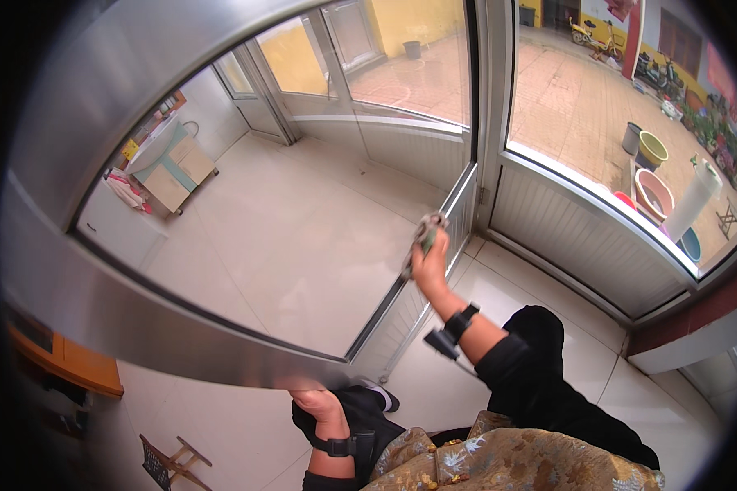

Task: The person wipes the metal frame and glass of a large door with a cloth. They hold the door with one hand while wiping with the other, moving along the vertical and horizontal edges and the glass surface.

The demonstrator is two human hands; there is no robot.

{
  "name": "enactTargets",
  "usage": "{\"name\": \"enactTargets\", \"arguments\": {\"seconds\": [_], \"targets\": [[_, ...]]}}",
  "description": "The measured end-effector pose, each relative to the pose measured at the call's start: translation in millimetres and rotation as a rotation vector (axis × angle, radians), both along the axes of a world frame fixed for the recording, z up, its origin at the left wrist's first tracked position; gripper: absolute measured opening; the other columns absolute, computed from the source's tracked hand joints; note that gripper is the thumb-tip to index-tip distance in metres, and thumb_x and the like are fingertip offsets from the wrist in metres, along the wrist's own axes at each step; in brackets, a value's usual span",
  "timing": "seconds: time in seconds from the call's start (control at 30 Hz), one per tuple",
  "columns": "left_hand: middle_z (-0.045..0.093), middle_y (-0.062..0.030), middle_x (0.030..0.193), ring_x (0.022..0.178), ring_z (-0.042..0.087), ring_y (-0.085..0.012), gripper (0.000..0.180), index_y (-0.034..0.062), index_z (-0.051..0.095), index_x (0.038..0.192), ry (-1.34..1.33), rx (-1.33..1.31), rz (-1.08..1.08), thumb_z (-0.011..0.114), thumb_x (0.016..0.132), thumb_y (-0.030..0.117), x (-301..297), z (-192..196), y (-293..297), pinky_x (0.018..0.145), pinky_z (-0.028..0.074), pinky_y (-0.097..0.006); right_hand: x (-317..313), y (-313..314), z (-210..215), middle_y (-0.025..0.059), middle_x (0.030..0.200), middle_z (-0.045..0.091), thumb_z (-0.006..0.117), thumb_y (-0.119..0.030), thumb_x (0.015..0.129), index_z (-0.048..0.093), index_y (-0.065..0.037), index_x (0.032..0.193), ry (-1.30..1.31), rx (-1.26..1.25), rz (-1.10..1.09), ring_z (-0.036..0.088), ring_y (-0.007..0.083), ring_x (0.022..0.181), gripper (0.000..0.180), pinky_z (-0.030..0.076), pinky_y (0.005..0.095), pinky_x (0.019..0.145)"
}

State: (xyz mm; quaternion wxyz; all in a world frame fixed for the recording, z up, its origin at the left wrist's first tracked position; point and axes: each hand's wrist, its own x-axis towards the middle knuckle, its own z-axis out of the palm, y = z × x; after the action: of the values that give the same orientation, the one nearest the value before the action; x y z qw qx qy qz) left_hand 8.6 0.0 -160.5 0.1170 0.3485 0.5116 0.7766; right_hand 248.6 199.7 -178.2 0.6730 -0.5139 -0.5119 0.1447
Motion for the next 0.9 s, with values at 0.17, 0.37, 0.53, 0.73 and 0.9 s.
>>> {"name": "enactTargets", "arguments": {"seconds": [0.17, 0.37, 0.53, 0.73, 0.9], "targets": [[0.057, -0.0179, 0.124, 0.111, 0.053, -0.0284, 0.051, -0.0055, 0.050, 0.128, 0.050, -0.143, 0.058, 0.032, 0.107, 0.038, -3.8, 6.3, 1.1, 0.099, 0.041, -0.037, -77.5, -110.2, 61.2, 0.0287, 0.149, 0.025, 0.065, 0.006, 0.078, 0.026, -0.001, 0.146, -0.195, 0.212, 0.272, 0.029, 0.0462, 0.137, 0.079, 0.027, 0.0469, 0.114], [0.056, -0.0190, 0.127, 0.115, 0.052, -0.0299, 0.052, -0.0039, 0.051, 0.128, 0.082, -0.179, -0.082, 0.029, 0.107, 0.039, -7.5, 12.3, -7.1, 0.101, 0.039, -0.037, -74.0, -109.4, 190.0, 0.0175, 0.139, 0.045, 0.061, -0.004, 0.078, 0.048, -0.004, 0.136, -0.709, 0.681, 0.298, 0.043, 0.0385, 0.130, 0.060, 0.035, 0.0492, 0.109], [0.058, -0.0187, 0.122, 0.111, 0.054, -0.0298, 0.047, -0.0035, 0.051, 0.127, 0.245, -0.172, -0.041, 0.032, 0.107, 0.034, -12.3, 6.9, -5.1, 0.099, 0.041, -0.037, -45.0, -59.0, 292.7, 0.0160, 0.134, 0.049, 0.067, 0.002, 0.067, 0.053, -0.006, 0.131, -0.684, 0.816, 0.201, 0.047, 0.0368, 0.126, 0.065, 0.036, 0.0468, 0.108], [0.057, -0.0161, 0.121, 0.106, 0.056, -0.0288, 0.029, -0.0044, 0.050, 0.126, 0.589, -0.201, 0.136, 0.047, 0.099, 0.006, -22.7, -13.0, -9.2, 0.096, 0.045, -0.037, 28.1, 46.3, 342.0, 0.0260, 0.132, 0.050, 0.068, -0.008, 0.077, 0.049, -0.002, 0.127, -0.450, 0.890, -0.009, 0.048, 0.0449, 0.122, 0.054, 0.040, 0.0481, 0.104], [0.058, -0.0144, 0.119, 0.101, 0.056, -0.0251, 0.028, -0.0039, 0.051, 0.124, 0.462, -0.129, 0.117, 0.053, 0.096, -0.001, -23.9, -22.5, -9.4, 0.091, 0.048, -0.034, 104.0, 131.2, 344.4, 0.0216, 0.125, 0.056, 0.053, -0.005, 0.091, 0.056, -0.001, 0.126, -0.338, 0.659, -0.101, 0.052, 0.0373, 0.123, 0.036, 0.041, 0.0398, 0.105]]}}
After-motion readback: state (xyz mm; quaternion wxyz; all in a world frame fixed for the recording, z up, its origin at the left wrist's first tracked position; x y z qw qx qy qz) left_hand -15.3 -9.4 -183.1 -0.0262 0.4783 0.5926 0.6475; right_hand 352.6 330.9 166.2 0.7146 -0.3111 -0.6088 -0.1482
